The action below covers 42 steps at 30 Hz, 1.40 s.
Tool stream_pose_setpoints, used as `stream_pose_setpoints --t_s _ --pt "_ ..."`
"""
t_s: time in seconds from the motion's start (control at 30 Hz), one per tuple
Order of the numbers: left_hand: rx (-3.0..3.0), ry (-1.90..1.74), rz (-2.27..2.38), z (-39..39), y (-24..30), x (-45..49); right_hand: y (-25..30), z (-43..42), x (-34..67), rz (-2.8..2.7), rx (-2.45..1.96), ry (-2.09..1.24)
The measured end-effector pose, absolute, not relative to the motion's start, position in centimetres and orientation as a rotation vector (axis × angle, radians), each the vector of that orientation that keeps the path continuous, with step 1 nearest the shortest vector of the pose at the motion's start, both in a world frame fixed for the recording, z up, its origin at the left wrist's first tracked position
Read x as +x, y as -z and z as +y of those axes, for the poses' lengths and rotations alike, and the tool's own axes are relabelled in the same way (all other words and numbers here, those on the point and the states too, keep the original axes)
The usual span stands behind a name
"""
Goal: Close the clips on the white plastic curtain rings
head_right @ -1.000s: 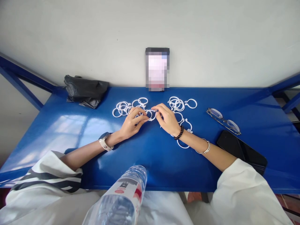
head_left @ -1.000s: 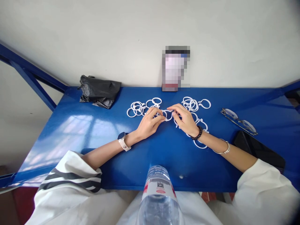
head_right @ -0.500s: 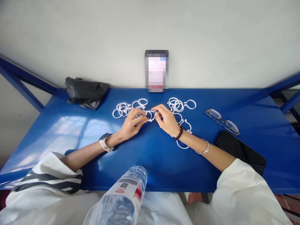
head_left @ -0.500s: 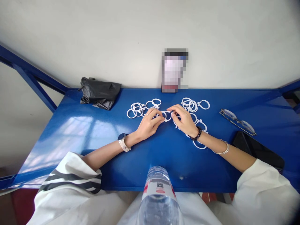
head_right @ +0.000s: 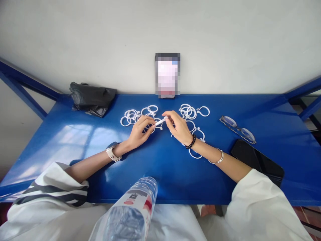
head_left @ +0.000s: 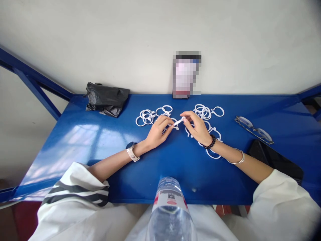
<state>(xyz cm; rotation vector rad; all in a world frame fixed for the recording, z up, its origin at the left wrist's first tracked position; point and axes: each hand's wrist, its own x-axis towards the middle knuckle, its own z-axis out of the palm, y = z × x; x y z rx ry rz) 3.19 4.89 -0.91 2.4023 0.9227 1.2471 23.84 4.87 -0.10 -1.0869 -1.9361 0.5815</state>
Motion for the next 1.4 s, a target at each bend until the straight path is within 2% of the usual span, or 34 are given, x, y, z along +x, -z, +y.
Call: stream_pose_setpoints --t_s 0.5,1.03,1.4 --pt "1.956 -1.212 1.147 5.04 1.08 2.85 -0.07 4.56 23.63 -1.943 -0.992 -0.577" --pt "2.178 -1.092 1.001 4.87 0.69 2.80 -0.52 4.46 23.55 -1.915 -0.980 -0.599" --pt "2.116 -1.154 1.021 5.01 0.76 2.87 -0.49 4.40 23.63 -1.938 -1.024 -0.638"
